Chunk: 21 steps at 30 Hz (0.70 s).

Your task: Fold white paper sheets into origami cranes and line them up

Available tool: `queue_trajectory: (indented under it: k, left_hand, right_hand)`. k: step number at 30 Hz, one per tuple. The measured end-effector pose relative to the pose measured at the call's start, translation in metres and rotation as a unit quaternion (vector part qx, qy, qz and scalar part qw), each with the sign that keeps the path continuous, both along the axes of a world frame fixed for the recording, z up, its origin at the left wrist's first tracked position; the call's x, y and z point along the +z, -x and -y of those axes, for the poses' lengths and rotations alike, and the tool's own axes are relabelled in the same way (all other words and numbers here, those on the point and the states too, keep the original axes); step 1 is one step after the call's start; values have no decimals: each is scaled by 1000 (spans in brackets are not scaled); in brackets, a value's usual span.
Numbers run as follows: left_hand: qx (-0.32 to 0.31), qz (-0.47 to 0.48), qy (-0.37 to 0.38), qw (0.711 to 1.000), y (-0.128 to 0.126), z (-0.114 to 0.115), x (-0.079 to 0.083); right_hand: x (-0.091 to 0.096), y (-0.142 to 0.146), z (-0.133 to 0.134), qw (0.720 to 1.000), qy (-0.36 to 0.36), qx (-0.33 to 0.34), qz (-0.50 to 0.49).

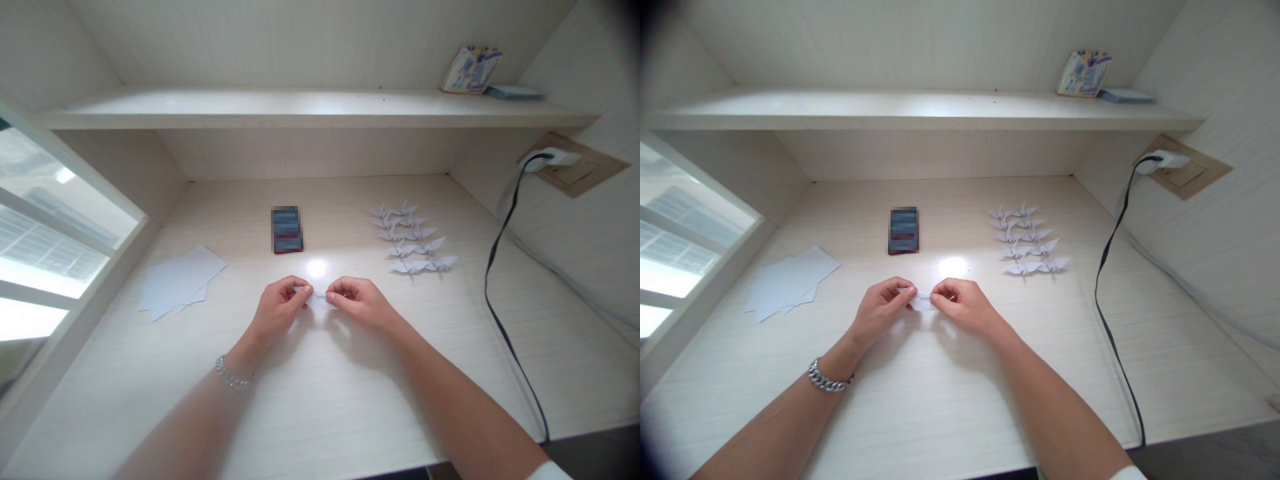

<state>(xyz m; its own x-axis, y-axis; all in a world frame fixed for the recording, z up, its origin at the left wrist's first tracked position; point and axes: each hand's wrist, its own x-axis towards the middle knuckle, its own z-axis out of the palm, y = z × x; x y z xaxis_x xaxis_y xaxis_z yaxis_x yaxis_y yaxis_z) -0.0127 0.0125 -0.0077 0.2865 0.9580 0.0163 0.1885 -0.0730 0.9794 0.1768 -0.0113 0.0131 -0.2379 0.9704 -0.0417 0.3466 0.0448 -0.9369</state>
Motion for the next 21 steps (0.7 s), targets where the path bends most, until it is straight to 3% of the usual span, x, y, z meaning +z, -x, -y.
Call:
queue_trajectory:
  k: [5,10,16,21]
  left_hand:
    - [-52,-32,3,998,0,1,2]
    - [-11,32,31,999,-2,2,6]
    - [-25,114,93,989,-7,4,1]
    - [34,116,38,992,-7,2,-3]
  right_hand:
    - [2,0,1,999,6,41,29]
    - [-3,5,1,1000,19,-14,-5]
    - [-13,13,-1,990,3,-85,-117]
    - [-13,11,-2,993,14,-65,-94]
